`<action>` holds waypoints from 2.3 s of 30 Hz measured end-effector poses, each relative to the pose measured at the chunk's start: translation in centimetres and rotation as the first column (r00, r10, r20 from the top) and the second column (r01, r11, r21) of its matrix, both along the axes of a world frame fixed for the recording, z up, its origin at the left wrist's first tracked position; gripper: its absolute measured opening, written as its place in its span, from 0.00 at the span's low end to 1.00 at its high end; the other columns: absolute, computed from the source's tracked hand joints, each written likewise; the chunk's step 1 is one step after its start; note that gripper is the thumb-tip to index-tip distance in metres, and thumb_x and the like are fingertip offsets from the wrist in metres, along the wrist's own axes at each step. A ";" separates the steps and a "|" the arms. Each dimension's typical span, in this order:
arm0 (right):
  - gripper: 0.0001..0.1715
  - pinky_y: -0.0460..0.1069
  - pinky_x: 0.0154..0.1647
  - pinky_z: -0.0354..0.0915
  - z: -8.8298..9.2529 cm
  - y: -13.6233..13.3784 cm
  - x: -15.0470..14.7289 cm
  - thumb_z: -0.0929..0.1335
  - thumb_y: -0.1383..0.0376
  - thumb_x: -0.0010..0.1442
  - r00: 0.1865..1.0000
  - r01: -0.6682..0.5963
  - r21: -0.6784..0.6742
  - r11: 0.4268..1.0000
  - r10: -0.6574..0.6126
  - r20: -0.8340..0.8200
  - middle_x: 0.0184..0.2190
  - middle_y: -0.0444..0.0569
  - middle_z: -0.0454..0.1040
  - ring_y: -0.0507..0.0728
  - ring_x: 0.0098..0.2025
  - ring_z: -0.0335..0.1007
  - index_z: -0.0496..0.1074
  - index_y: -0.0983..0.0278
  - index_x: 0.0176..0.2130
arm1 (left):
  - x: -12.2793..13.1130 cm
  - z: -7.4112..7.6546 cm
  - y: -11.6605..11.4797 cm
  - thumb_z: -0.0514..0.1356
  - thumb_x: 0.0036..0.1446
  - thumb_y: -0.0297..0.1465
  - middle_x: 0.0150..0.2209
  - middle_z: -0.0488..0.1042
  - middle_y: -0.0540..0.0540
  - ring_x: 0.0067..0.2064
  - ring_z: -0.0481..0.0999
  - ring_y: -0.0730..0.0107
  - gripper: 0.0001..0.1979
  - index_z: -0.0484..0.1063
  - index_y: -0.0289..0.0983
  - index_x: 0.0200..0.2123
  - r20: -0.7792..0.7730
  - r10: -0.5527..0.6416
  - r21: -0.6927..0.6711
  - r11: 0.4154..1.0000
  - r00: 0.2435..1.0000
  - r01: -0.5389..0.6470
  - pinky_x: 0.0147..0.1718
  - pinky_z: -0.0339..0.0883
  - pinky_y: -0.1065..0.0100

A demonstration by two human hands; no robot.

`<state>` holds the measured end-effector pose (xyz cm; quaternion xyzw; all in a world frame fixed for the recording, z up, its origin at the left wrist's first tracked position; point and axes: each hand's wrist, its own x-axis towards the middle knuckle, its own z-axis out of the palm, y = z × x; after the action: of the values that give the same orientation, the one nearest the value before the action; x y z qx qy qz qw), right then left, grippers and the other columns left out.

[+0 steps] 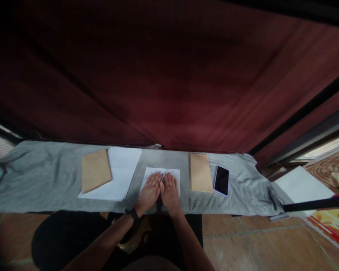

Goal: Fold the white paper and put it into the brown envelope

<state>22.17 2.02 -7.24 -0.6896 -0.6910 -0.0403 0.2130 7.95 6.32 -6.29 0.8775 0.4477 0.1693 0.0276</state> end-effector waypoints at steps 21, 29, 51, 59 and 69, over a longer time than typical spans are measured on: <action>0.36 0.64 0.67 0.51 -1.0 -1.9 1.8 0.53 0.55 0.74 0.985 0.170 -0.030 0.985 -0.169 0.023 0.69 0.67 0.55 0.69 0.70 0.51 0.53 0.76 0.69 | -2.5 -0.7 -2.8 0.45 0.69 0.37 0.69 0.56 0.32 0.71 0.52 0.53 0.30 0.53 0.26 0.69 -0.039 0.263 -0.052 0.963 0.964 -0.265 0.69 0.48 0.50; 0.32 0.62 0.69 0.49 1.2 -1.4 1.1 0.52 0.58 0.74 1.000 0.017 -0.099 0.995 -0.018 -0.010 0.70 0.57 0.55 0.62 0.72 0.48 0.55 0.69 0.69 | 0.8 1.3 -2.8 0.43 0.69 0.30 0.70 0.57 0.38 0.72 0.52 0.60 0.28 0.51 0.30 0.70 0.015 -0.022 -0.032 0.999 1.000 0.022 0.69 0.48 0.50; 0.33 0.62 0.68 0.49 -0.8 -2.8 0.6 0.55 0.57 0.73 0.997 0.043 -0.045 0.998 -0.040 0.071 0.68 0.62 0.58 0.65 0.70 0.53 0.56 0.72 0.69 | -0.6 -0.2 -4.3 0.46 0.67 0.31 0.70 0.55 0.34 0.73 0.47 0.57 0.29 0.55 0.25 0.68 -0.064 0.154 -0.062 0.985 0.986 -0.158 0.70 0.46 0.52; 0.37 0.66 0.65 0.54 -1.8 -4.0 1.5 0.56 0.54 0.73 0.991 0.125 0.052 0.991 -0.128 0.042 0.68 0.70 0.57 0.70 0.69 0.53 0.53 0.77 0.69 | -2.2 -0.6 -5.2 0.46 0.67 0.31 0.70 0.52 0.31 0.72 0.48 0.53 0.29 0.55 0.22 0.68 -0.035 0.271 -0.038 0.961 0.962 -0.272 0.69 0.47 0.50; 0.32 0.64 0.68 0.52 0.3 -5.5 -0.2 0.54 0.58 0.74 0.999 -0.051 0.005 0.999 0.051 -0.010 0.69 0.62 0.56 0.65 0.71 0.49 0.53 0.71 0.70 | -1.8 0.6 -6.7 0.46 0.67 0.29 0.71 0.51 0.36 0.73 0.47 0.58 0.31 0.46 0.27 0.71 -0.018 0.082 -0.028 0.996 0.996 -0.082 0.70 0.46 0.52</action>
<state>21.94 -3.52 -6.94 -0.6712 -0.7073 -0.0332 0.2192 6.16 -0.41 -5.69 0.8593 0.4860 0.1567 0.0295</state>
